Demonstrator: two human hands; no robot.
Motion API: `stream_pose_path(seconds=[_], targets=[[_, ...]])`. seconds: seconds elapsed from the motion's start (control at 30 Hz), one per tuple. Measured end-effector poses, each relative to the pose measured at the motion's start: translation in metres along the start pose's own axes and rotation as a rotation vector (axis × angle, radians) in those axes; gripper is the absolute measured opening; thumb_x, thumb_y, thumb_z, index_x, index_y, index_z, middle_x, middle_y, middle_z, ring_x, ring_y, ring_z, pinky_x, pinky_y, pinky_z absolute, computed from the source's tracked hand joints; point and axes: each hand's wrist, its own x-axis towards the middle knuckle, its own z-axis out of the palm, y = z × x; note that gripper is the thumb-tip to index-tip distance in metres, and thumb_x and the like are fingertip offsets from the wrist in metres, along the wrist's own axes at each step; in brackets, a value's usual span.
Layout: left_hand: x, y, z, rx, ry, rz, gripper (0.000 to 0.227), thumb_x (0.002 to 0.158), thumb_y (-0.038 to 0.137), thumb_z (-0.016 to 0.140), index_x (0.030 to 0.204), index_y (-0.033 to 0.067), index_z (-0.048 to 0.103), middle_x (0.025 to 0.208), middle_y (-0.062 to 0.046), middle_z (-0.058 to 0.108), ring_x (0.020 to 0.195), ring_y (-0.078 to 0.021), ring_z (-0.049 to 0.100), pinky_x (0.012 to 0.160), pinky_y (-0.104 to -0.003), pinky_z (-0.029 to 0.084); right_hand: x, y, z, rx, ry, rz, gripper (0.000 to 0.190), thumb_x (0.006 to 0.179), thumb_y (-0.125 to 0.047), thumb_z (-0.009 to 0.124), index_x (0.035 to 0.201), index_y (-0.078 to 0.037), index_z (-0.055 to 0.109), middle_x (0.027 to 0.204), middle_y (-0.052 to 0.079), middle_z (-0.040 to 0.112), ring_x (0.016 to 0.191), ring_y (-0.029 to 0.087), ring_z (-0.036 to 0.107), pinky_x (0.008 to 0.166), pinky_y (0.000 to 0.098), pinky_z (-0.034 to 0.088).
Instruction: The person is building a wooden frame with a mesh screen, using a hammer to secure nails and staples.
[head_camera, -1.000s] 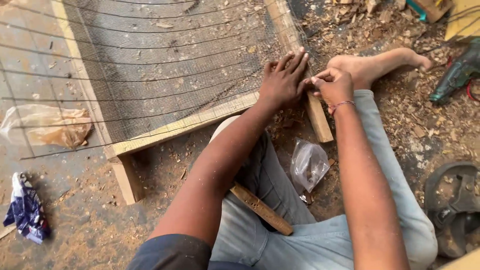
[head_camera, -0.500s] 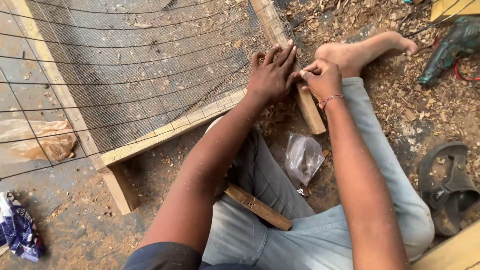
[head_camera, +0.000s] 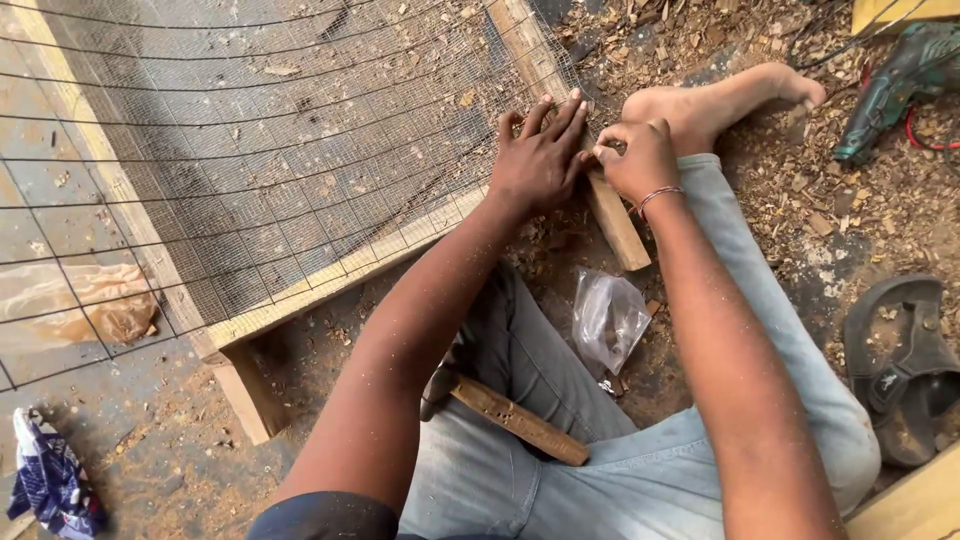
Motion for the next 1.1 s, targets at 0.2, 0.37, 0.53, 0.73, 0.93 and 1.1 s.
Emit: stream_pose_path(seconds=[0.2, 0.37, 0.53, 0.73, 0.93, 1.1], targets=[[0.010, -0.003, -0.004, 0.031, -0.133, 0.026, 0.065, 0.108, 0.056, 0.023, 0.164, 0.0247, 0.011, 0.173, 0.006, 0.012, 0.156, -0.0289, 0.019, 0.124, -0.058, 0.006, -0.002, -0.014, -0.014, 0.014, -0.078, 0.088, 0.012, 0.087, -0.021, 0.082, 0.097, -0.015, 0.081, 0.081, 0.016, 0.070, 0.093, 0.037, 0.061, 0.087, 0.0459, 0.051], [0.009, -0.001, 0.007, 0.015, -0.051, 0.021, 0.065, 0.108, 0.053, 0.023, 0.165, 0.0229, 0.012, 0.172, 0.005, 0.013, 0.155, -0.0306, 0.022, 0.122, -0.060, 0.011, -0.042, -0.034, -0.074, 0.117, -0.097, 0.130, 0.021, 0.089, -0.015, 0.076, 0.110, -0.019, 0.077, 0.104, 0.014, 0.063, 0.090, 0.029, 0.069, 0.087, 0.0387, 0.055], [0.004, 0.005, 0.008, 0.017, -0.002, -0.040, 0.064, 0.110, 0.053, 0.023, 0.165, 0.0207, 0.014, 0.173, 0.002, 0.017, 0.156, -0.0273, 0.026, 0.123, -0.059, 0.015, -0.119, 0.002, -0.077, 0.033, -0.104, -0.199, 0.028, 0.090, -0.001, 0.068, 0.113, -0.014, 0.077, 0.101, 0.013, 0.075, 0.095, 0.026, 0.071, 0.092, 0.0375, 0.056], [0.000, 0.004, 0.008, -0.045, 0.049, -0.032, 0.065, 0.107, 0.047, 0.030, 0.164, 0.0166, 0.018, 0.172, 0.000, 0.021, 0.152, -0.0286, 0.029, 0.118, -0.058, 0.020, -0.172, -0.011, -0.035, -0.066, -0.873, -0.053, 0.026, 0.076, -0.012, 0.077, 0.101, -0.018, 0.081, 0.098, 0.012, 0.078, 0.090, 0.030, 0.074, 0.082, 0.0419, 0.058], [-0.002, 0.002, 0.004, -0.045, 0.085, -0.011, 0.062, 0.108, 0.046, 0.032, 0.163, 0.0186, 0.021, 0.171, 0.002, 0.024, 0.151, -0.0288, 0.031, 0.119, -0.057, 0.018, -0.193, -0.021, -0.001, -0.373, -0.690, -0.031, 0.034, 0.077, -0.014, 0.072, 0.110, -0.008, 0.072, 0.096, 0.022, 0.073, 0.087, 0.041, 0.073, 0.077, 0.0485, 0.061], [0.004, 0.000, 0.001, -0.058, 0.040, -0.017, 0.065, 0.106, 0.051, 0.032, 0.162, 0.0211, 0.020, 0.168, 0.003, 0.022, 0.148, -0.0301, 0.027, 0.119, -0.056, 0.009, -0.198, -0.019, 0.008, -0.408, -0.647, -0.120, 0.019, 0.084, -0.006, 0.059, 0.094, -0.008, 0.075, 0.098, 0.016, 0.072, 0.093, 0.038, 0.072, 0.078, 0.0492, 0.060]])
